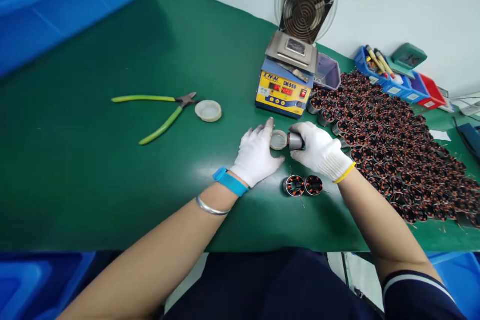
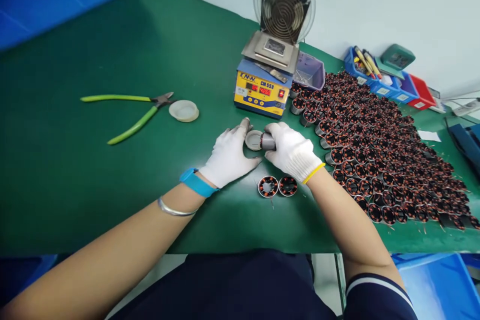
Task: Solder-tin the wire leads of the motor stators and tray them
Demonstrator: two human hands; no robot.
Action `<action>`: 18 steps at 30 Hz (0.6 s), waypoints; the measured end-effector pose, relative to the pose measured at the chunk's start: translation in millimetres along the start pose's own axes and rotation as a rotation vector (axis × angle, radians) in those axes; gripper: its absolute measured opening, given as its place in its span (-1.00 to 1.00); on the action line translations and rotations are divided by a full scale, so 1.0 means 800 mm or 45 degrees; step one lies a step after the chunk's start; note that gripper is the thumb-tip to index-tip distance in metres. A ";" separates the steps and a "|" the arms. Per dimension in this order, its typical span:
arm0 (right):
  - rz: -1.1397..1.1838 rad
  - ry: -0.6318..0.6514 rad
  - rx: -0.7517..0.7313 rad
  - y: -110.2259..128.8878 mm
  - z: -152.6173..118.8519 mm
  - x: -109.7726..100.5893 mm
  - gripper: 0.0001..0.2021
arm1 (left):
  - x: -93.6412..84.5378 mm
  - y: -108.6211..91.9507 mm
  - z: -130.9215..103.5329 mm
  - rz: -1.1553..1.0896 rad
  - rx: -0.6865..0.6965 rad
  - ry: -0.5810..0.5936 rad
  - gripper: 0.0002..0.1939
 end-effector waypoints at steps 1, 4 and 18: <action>-0.023 0.031 -0.012 0.000 0.001 0.000 -0.49 | 0.001 -0.002 0.001 -0.001 0.018 -0.010 -0.05; -0.047 0.085 -0.053 -0.003 0.002 0.000 -0.48 | 0.000 -0.004 0.002 -0.001 0.043 -0.041 -0.17; -0.362 -0.129 -0.139 0.006 -0.018 -0.030 -0.51 | 0.004 -0.008 -0.004 -0.007 0.061 -0.064 -0.20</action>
Point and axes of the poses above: each hand's wrist, its own z-axis towards the middle knuckle, its own x-axis out of the palm, y = z × x, the point moved 8 cm from there along z, towards the middle knuckle, and after that the axes turned 14 degrees about -x, right-handed, at the moved point
